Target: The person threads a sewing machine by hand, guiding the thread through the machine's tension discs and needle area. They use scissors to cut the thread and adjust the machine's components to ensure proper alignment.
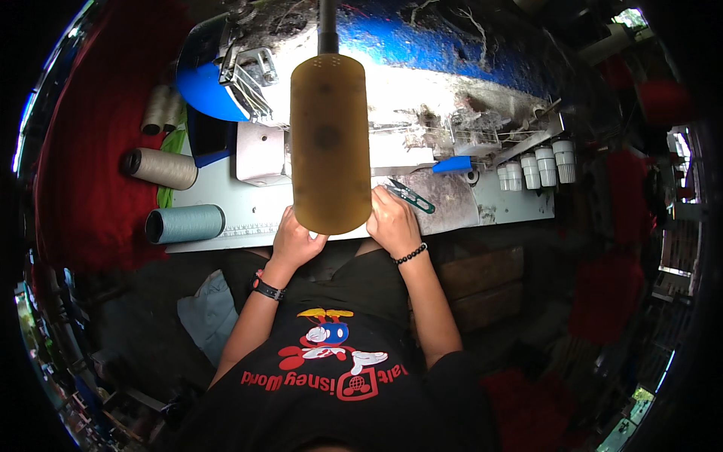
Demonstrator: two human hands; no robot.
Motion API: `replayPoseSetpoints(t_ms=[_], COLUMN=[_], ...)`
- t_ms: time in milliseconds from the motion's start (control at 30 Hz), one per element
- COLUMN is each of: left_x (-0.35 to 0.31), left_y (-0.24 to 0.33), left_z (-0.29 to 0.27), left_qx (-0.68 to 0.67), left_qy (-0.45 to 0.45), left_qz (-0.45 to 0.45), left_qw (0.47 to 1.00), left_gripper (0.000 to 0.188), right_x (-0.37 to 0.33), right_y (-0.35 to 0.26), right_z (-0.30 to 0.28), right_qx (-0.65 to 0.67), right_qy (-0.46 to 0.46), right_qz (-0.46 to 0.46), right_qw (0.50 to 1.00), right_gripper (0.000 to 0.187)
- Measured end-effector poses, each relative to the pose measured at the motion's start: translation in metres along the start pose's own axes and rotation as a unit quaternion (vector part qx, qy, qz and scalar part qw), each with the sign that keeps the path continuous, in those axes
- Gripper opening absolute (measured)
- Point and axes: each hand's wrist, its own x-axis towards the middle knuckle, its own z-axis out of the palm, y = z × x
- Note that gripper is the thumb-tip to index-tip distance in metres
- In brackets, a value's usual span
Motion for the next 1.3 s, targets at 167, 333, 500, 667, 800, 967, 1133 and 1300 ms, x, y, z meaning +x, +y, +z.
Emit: replayPoseSetpoints(t_ms=[167,333,500,667,800,967,1133,1300], left_x=[0.002,0.001,0.001,0.0,0.001,0.0,-0.001,-0.001], left_y=[0.002,0.001,0.001,0.0,0.0,-0.002,-0.001,0.0], left_z=[-0.001,0.0,0.0,0.001,0.0,0.003,0.004,0.005], left_qx=[0.01,0.01,0.001,0.013,0.019,0.009,0.008,0.005], left_qy=[0.028,0.023,0.01,0.018,0.017,0.009,0.017,0.004], left_qz=[0.01,0.008,0.002,0.007,0.011,0.007,0.006,0.002], left_qw=[0.999,1.0,1.0,1.0,1.0,1.0,1.0,1.0], left_gripper=[0.021,0.021,0.021,0.021,0.022,0.021,0.021,0.021], right_x=[-0.007,0.002,-0.003,-0.015,-0.015,-0.007,-0.003,-0.009], right_y=[-0.005,-0.015,-0.009,-0.011,-0.001,0.008,0.004,0.008], right_z=[-0.004,-0.018,-0.025,-0.042,-0.038,-0.028,-0.023,-0.018], right_qx=[0.086,0.063,0.08,0.113,0.109,0.082,0.007,0.144], right_qy=[0.128,0.083,0.084,0.045,0.013,-0.029,-0.016,0.066], right_qz=[0.074,0.071,0.033,0.037,0.006,-0.003,-0.047,0.015], right_qw=[0.985,0.992,0.993,0.992,0.994,0.996,0.999,0.987], right_gripper=[0.004,0.007,0.008,0.014,0.019,0.02,0.019,0.014])
